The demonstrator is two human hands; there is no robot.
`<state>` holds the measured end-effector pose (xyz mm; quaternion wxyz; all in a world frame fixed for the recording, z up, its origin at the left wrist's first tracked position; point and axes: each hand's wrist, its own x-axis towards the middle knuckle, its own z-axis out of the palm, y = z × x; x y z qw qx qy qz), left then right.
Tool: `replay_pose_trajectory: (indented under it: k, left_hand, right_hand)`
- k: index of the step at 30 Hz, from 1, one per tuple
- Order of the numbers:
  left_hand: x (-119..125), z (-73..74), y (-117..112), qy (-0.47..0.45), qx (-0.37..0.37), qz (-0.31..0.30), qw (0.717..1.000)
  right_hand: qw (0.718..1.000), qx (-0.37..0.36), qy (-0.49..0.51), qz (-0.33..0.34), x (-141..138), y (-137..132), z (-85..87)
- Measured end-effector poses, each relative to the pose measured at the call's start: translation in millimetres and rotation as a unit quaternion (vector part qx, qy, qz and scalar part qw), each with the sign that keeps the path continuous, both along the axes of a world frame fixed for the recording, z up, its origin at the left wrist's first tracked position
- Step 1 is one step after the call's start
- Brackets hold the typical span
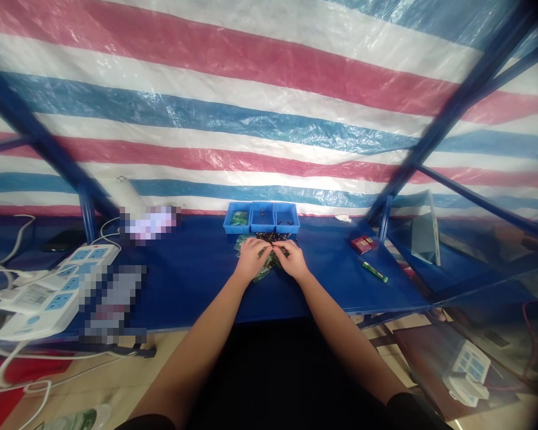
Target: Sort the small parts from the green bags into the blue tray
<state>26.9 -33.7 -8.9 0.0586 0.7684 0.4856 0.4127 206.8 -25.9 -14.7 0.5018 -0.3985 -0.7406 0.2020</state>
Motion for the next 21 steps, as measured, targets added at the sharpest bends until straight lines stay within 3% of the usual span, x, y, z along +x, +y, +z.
replay_pose_trajectory:
  k: [5, 11, 21]
  left_hand:
    - [0.1, -0.1, 0.3, -0.022, 0.017, 0.000, 1.000]
    - [0.5, -0.3, -2.6, 0.020, 0.010, 0.031, 0.999]
    - [-0.7, 0.9, -3.2, 0.022, 0.005, 0.010, 1.000]
  right_hand:
    - [1.000, -0.011, 0.011, -0.002, -0.1, -0.5, 1.5]
    - [1.000, -0.021, 0.013, 0.015, -0.3, -0.9, 1.5]
    - [0.999, -0.036, 0.023, 0.004, -0.4, -2.2, 4.0]
